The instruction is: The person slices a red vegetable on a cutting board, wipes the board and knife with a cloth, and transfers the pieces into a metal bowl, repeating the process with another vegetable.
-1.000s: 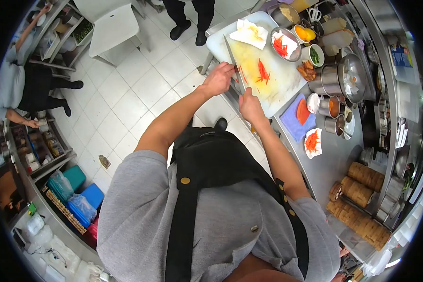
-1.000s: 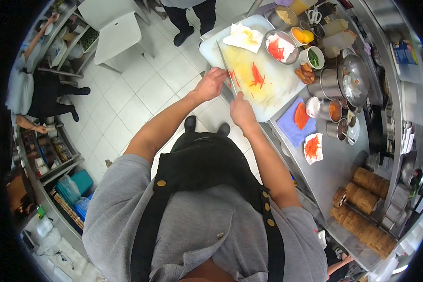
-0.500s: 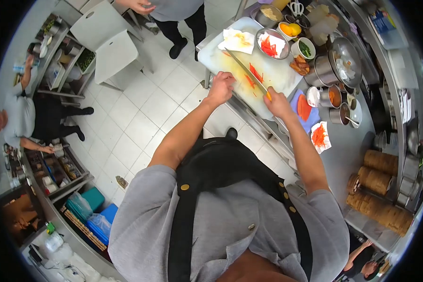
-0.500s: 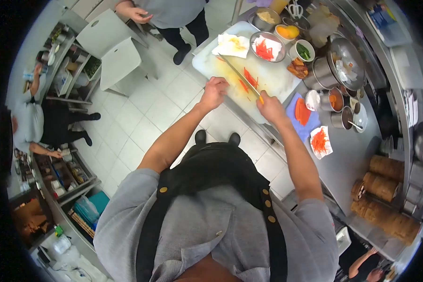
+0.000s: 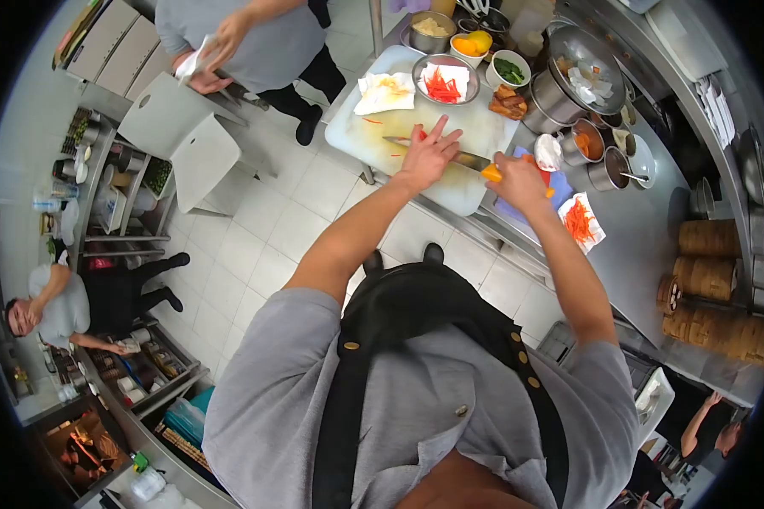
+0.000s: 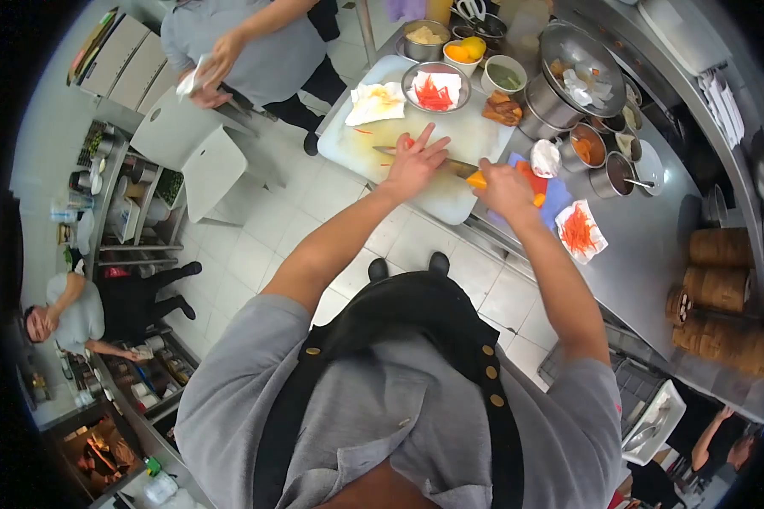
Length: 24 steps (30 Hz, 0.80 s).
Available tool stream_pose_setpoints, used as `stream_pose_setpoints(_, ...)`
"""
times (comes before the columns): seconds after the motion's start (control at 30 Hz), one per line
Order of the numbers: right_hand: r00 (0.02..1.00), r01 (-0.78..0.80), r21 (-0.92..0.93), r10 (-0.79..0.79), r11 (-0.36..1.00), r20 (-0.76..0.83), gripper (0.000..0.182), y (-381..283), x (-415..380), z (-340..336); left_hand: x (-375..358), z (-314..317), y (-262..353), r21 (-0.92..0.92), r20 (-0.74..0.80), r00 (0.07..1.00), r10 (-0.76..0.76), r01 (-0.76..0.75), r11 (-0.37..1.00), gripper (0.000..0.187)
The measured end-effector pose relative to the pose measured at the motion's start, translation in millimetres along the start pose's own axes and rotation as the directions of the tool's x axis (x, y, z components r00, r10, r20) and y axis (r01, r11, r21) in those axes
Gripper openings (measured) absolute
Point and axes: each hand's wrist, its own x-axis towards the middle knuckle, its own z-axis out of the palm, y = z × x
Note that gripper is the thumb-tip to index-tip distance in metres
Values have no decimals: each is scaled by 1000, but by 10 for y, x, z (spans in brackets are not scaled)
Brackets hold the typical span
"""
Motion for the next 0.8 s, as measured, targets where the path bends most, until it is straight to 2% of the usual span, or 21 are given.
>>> stream_pose_setpoints(0.07,1000,-23,-26,23,999,11,39,89,-219,-277,-23,33,-118,-10,-8,1000,30,-30,999,38)
stream_pose_setpoints(0.13,995,-103,-23,102,994,-14,39,140,-479,-555,-50,61,-232,64,95,994,-45,39,997,38)
stream_pose_setpoints(0.17,994,-105,-21,105,994,-13,39,221,-600,-645,-72,74,-288,63,98,994,-43,37,997,38)
stream_pose_setpoints(0.23,988,-152,92,151,984,20,38,407,-814,-756,-116,-3,-397,-47,26,978,-207,208,977,37)
stream_pose_setpoints(0.27,989,-149,96,148,984,24,38,470,-911,-746,-165,-101,-445,-57,51,974,-222,225,973,44)
stream_pose_setpoints(0.3,975,-219,157,208,963,81,37,528,-988,-719,-175,-267,-506,-53,53,973,-227,229,972,44)
stream_pose_setpoints(0.33,954,-289,212,262,933,149,36,539,-1062,-671,-226,-413,-564,-190,-10,954,-299,292,937,45)
stream_pose_setpoints(0.37,955,-283,215,253,935,156,36,525,-1125,-563,-299,-511,-596,-326,-64,923,-379,339,882,46)
stream_pose_setpoints(0.4,956,-291,269,265,918,129,35,519,-1167,-414,-455,-448,-611,-448,-157,811,-563,449,773,39)
stream_pose_setpoints(0.43,955,-298,323,280,898,100,35,514,-1182,-308,-655,-296,-591,-575,-221,654,-724,512,638,33)
stream_pose_setpoints(0.47,959,-284,363,266,888,99,37,475,-1177,-255,-849,-141,-496,-710,-12,429,-903,633,309,24)
stream_pose_setpoints(0.5,959,-283,367,265,886,100,37,444,-1144,-208,-980,-22,-399,-753,231,177,-957,655,-60,16)
stream_pose_setpoints(0.53,964,-266,364,256,892,78,37,408,-1126,-157,-1038,26,-320,-748,232,175,-957,661,-60,16)
stream_pose_setpoints(0.57,968,-249,361,245,899,56,37,387,-1111,-113,-1084,78,-241,-762,543,122,-831,489,-426,13)
stream_pose_setpoints(0.6,968,-248,364,243,898,61,37,383,-1085,-81,-1084,83,-179,-614,787,146,-599,277,-739,10)
stream_pose_setpoints(0.63,966,-257,374,252,891,65,37,380,-1057,-53,-1052,94,-153,-612,788,140,-600,277,-740,10)
stream_pose_setpoints(0.7,964,-264,382,258,886,69,36,385,-1028,-30,-913,63,-158,-690,711,156,-685,343,-638,12)
stream_pose_setpoints(0.73,963,-268,382,261,884,71,36,393,-1025,-26,-825,-155,-144,-670,661,186,-727,582,-461,12)
stream_pose_setpoints(0.77,962,-271,384,265,883,69,36,403,-1012,-16,-786,-195,-176,-670,661,184,-728,582,-462,12)
stream_pose_setpoints(0.8,961,-273,385,265,882,75,36,413,-1021,13,-750,-193,-225,-686,607,283,-742,658,-311,11)
